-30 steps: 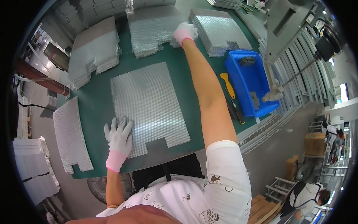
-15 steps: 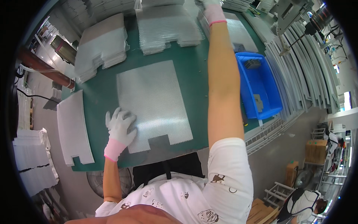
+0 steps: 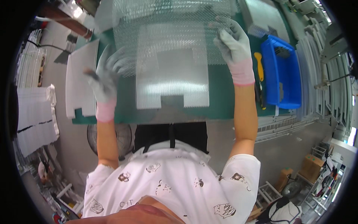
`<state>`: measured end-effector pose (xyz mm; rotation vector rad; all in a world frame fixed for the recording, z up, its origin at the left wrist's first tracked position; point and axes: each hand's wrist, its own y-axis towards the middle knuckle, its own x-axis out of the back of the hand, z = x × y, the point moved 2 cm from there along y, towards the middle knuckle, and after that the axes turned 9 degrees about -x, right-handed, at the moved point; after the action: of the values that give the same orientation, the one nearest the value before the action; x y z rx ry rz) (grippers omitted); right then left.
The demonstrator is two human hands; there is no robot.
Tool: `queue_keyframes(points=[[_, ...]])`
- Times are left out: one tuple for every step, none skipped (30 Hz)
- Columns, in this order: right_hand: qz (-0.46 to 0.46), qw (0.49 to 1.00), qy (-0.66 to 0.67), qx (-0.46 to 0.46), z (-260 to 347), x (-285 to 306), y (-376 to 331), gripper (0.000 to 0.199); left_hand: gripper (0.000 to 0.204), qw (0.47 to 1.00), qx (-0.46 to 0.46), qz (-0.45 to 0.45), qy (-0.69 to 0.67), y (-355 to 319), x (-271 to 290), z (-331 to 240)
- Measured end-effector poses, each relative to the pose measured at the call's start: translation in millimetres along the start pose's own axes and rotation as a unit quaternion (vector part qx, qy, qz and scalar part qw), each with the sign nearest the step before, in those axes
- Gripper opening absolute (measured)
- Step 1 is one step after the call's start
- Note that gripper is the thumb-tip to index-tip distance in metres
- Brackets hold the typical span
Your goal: Assembling a metal mesh filter into a frame using a mallet and power tools.
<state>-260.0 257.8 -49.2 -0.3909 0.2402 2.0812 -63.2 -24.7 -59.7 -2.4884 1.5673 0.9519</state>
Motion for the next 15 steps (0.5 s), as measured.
queue_keyframes(points=[[-0.018, 0.999, -0.037, -0.013, -1, -13, -20, 0.041, 0.065, 0.996, 0.043, 0.027, 0.068, 4, 10, 1], [-0.023, 0.999, -0.032, -0.031, -8, -17, -35, 0.041, 0.065, 0.986, 0.087, 0.056, 0.134, 2, 18, 0], [-0.073, 0.988, -0.128, -0.033, -13, -15, -48, 0.043, 0.058, 0.971, 0.048, -0.016, 0.232, -1, -12, 1], [-0.110, 0.969, -0.218, -0.034, -18, -20, -58, 0.045, 0.058, 0.969, 0.058, -0.021, 0.239, -8, -7, 2], [-0.114, 0.943, -0.312, -0.034, -19, -31, -70, 0.054, 0.057, 0.943, 0.050, -0.012, 0.328, -15, 0, 7], [-0.135, 0.918, -0.365, -0.072, -30, -25, -78, 0.058, 0.057, 0.912, 0.040, 0.005, 0.408, -20, 5, 13], [-0.155, 0.890, -0.416, -0.109, -39, -22, -85, 0.062, 0.057, 0.903, 0.047, 0.012, 0.427, -27, 7, 18], [-0.179, 0.870, -0.429, -0.164, -43, -20, -94, 0.066, 0.057, 0.902, 0.052, 0.012, 0.429, -33, 8, 18], [-0.182, 0.868, -0.430, -0.170, -50, -17, -101, 0.066, 0.057, 0.887, 0.064, 0.018, 0.458, -40, 3, 21], [-0.186, 0.858, -0.461, -0.132, -57, -13, -107, 0.065, 0.057, 0.871, 0.076, 0.025, 0.485, -46, -1, 23], [-0.187, 0.845, -0.492, -0.093, -61, -12, -112, 0.063, 0.057, 0.880, 0.100, 0.023, 0.464, -50, -1, 27], [-0.187, 0.846, -0.491, -0.095, -63, -13, -113, 0.063, 0.057, 0.879, 0.102, 0.023, 0.465, -52, 2, 29], [-0.189, 0.849, -0.479, -0.117, -64, -15, -114, 0.063, 0.057, 0.879, 0.099, 0.025, 0.465, -54, 5, 32], [-0.190, 0.852, -0.468, -0.138, -66, -16, -114, 0.063, 0.057, 0.879, 0.096, 0.028, 0.466, -54, 8, 33], [-0.190, 0.852, -0.467, -0.139, -68, -16, -114, 0.063, 0.057, 0.879, 0.097, 0.027, 0.467, -54, 11, 33]])
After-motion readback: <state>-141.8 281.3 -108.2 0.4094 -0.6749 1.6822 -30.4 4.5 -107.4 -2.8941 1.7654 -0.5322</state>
